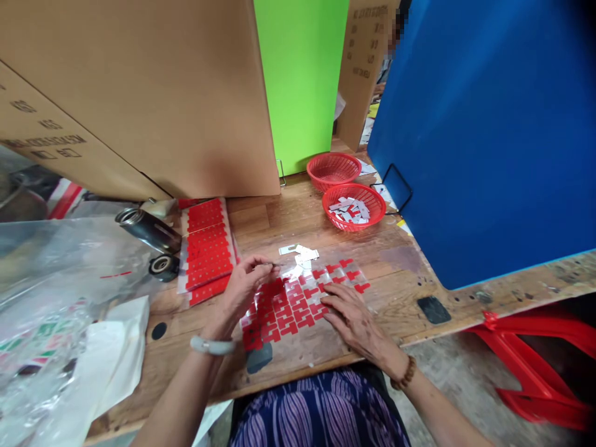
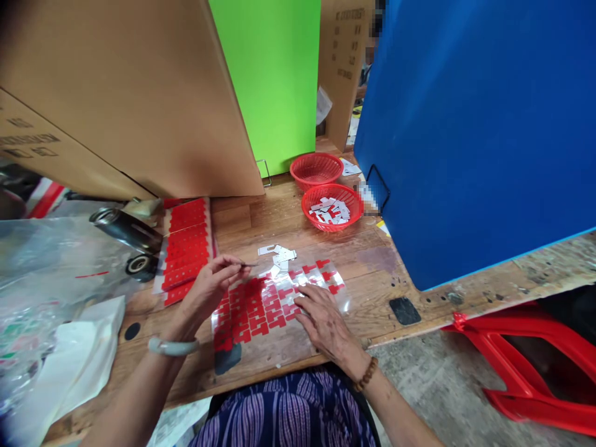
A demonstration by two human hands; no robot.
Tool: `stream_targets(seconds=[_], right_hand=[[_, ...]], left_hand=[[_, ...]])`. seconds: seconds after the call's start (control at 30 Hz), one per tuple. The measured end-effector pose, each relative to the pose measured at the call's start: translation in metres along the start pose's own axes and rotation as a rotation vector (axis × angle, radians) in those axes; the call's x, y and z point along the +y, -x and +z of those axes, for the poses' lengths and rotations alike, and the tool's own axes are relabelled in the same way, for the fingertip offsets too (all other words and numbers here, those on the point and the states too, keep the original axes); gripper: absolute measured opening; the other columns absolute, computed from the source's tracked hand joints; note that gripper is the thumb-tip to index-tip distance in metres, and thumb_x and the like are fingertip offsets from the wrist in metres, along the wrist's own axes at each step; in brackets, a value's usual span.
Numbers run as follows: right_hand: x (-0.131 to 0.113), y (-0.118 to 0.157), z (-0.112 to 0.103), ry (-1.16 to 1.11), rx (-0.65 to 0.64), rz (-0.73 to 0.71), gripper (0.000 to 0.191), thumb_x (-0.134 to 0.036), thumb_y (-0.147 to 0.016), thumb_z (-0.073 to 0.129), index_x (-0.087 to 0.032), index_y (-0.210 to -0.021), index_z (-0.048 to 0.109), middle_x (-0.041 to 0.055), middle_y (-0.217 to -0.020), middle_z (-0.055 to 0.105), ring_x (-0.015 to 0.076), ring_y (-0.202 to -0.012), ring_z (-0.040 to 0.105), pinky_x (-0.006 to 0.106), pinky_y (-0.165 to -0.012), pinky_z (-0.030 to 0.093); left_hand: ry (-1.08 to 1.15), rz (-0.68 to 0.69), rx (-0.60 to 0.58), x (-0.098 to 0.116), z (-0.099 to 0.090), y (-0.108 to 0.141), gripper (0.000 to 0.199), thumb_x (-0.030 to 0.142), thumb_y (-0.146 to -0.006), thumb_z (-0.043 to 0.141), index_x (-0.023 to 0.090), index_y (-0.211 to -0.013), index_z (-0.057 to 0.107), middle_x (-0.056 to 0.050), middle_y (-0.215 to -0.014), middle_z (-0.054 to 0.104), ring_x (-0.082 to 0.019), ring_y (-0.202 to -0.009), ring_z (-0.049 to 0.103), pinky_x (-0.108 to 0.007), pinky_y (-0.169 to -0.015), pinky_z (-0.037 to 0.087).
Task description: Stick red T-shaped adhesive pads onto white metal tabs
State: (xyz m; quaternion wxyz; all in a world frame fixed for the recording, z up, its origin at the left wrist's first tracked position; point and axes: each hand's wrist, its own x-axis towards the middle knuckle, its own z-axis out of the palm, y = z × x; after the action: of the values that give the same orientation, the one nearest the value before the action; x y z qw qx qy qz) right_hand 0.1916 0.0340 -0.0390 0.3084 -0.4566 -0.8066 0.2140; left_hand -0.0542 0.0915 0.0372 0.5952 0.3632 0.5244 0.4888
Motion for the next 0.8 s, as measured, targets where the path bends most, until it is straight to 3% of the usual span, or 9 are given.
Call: stream_targets(seconds=[0.13, 0.2, 0.3, 0.53, 0.7, 0.8], right_hand=[[-0.002, 0.001, -0.004, -0.076, 0.012, 0.066, 0.016, -0.019, -0.09, 0.051, -0.022, -0.101, 0.063, 0.0087, -0.12, 0.059, 0.0231, -0.118, 0.051, 0.046, -0.103, 0.04], [-0.004, 0.002, -0.006, -0.087, 0.074, 0.123, 0.017, -0.018, -0.092, 0.047, -0.021, -0.101, 0.061, 0.0093, -0.119, 0.058, 0.0229, -0.117, 0.051, 0.044, -0.101, 0.042], [-0.011, 0.003, -0.007, -0.025, 0.122, 0.154, 0.018, -0.016, -0.092, 0.045, -0.021, -0.101, 0.06, 0.0094, -0.11, 0.06, 0.0235, -0.107, 0.055, 0.044, -0.096, 0.044], [-0.017, 0.013, 0.006, 0.025, 0.031, 0.17, 0.017, -0.016, -0.09, 0.048, -0.022, -0.1, 0.061, 0.0058, -0.092, 0.059, 0.0213, -0.087, 0.056, 0.04, -0.083, 0.048], [-0.02, 0.011, 0.007, 0.013, -0.007, 0.215, 0.015, -0.014, -0.092, 0.046, -0.02, -0.095, 0.059, 0.0051, -0.088, 0.056, 0.02, -0.084, 0.054, 0.037, -0.079, 0.046], [-0.023, 0.003, 0.0, -0.008, -0.059, 0.242, 0.013, -0.013, -0.09, 0.047, -0.02, -0.086, 0.056, 0.0036, -0.085, 0.055, 0.0192, -0.082, 0.052, 0.036, -0.078, 0.045]], left_hand=[[0.102, -0.073, 0.012, -0.022, 0.005, 0.023, 0.025, 0.034, -0.069, 0.072, 0.013, -0.066, 0.059, 0.001, -0.065, 0.061, -0.01, -0.061, 0.059, -0.023, -0.066, 0.048], [0.044, -0.121, 0.044, -0.035, 0.009, 0.03, 0.024, 0.028, -0.064, 0.078, 0.014, -0.07, 0.06, 0.002, -0.064, 0.061, -0.009, -0.057, 0.057, -0.021, -0.06, 0.046], [0.055, -0.176, 0.097, -0.048, 0.016, 0.037, 0.042, 0.019, -0.052, 0.084, 0.015, -0.087, 0.062, 0.002, -0.075, 0.065, -0.009, -0.06, 0.058, -0.022, -0.061, 0.047], [0.277, -0.41, 0.006, -0.054, 0.025, 0.048, 0.053, 0.012, -0.05, 0.084, 0.012, -0.098, 0.062, 0.0, -0.07, 0.065, -0.009, -0.056, 0.059, -0.021, -0.056, 0.047], [0.282, -0.461, -0.025, -0.058, 0.025, 0.047, 0.042, 0.014, -0.055, 0.082, 0.013, -0.089, 0.058, 0.0, -0.069, 0.064, -0.016, -0.059, 0.066, -0.029, -0.063, 0.054], [0.24, -0.447, -0.033, -0.06, 0.026, 0.047, 0.039, 0.017, -0.06, 0.08, 0.013, -0.091, 0.057, 0.0, -0.068, 0.064, -0.016, -0.059, 0.067, -0.027, -0.061, 0.054]])
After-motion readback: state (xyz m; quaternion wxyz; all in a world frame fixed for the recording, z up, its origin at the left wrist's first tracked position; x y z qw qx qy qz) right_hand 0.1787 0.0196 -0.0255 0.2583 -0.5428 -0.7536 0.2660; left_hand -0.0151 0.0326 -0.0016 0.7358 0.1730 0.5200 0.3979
